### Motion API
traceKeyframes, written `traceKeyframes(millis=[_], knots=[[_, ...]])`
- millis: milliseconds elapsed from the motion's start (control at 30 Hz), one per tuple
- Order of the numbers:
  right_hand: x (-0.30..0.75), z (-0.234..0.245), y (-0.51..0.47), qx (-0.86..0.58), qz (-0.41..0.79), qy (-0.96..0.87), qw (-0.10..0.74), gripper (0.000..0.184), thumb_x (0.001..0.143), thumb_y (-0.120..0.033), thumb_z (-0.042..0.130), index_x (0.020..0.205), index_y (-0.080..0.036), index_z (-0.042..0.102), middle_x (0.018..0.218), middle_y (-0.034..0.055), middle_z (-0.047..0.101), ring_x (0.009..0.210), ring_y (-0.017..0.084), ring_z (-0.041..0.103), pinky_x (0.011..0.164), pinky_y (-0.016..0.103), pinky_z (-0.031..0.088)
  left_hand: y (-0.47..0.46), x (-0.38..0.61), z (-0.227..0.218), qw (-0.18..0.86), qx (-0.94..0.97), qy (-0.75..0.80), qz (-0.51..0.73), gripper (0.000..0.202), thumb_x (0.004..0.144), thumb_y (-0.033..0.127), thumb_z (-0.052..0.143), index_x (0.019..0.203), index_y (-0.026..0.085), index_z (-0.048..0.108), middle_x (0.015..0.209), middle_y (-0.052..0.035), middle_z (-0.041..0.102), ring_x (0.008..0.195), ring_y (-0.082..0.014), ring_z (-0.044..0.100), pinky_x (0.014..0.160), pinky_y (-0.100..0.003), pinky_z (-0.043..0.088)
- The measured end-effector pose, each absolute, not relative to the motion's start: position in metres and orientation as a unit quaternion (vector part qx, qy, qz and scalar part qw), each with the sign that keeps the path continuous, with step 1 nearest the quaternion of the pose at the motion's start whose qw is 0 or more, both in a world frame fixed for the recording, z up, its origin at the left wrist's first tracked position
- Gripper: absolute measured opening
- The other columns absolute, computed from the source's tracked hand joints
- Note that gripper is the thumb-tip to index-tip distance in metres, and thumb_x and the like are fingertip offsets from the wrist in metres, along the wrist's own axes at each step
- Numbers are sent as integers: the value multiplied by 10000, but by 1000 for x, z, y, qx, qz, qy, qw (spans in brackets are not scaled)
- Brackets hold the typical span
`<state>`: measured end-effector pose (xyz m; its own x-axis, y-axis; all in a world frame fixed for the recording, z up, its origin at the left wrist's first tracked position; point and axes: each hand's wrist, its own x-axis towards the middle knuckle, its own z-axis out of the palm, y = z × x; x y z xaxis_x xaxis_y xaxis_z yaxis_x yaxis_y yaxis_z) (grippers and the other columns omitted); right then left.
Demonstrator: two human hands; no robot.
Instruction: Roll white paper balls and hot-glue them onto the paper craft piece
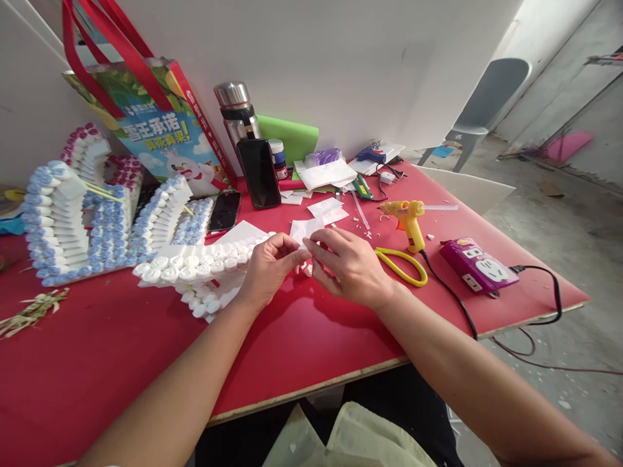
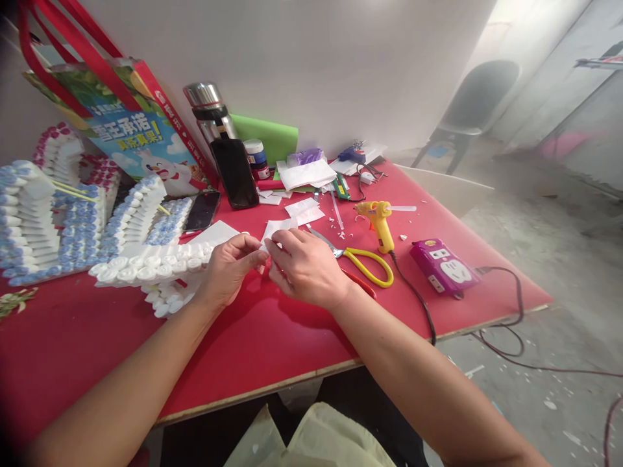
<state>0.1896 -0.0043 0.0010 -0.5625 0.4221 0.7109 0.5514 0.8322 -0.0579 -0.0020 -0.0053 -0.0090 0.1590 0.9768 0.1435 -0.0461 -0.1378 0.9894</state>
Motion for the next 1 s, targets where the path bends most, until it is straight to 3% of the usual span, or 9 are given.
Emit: traceKeyframes(millis=[600,1000], knots=[[187,1,-7,-300,-69,-879,363,159,955,-216,478,974,-167,628,957,117,649,787,208,568,687,348,472,-9,0,-3,538,570,411,466,257,836,368,749,756,176,599,623,23,587,569,-99,512,600,-230,434],[184,-1,-8,-307,-51,-870,383,159,950,-217,487,958,-163,637,976,127,660,787,207,572,689,338,481,-9,0,-3,598,521,418,443,305,841,428,732,743,189,569,548,36,508,463,-89,427,406,-209,310]])
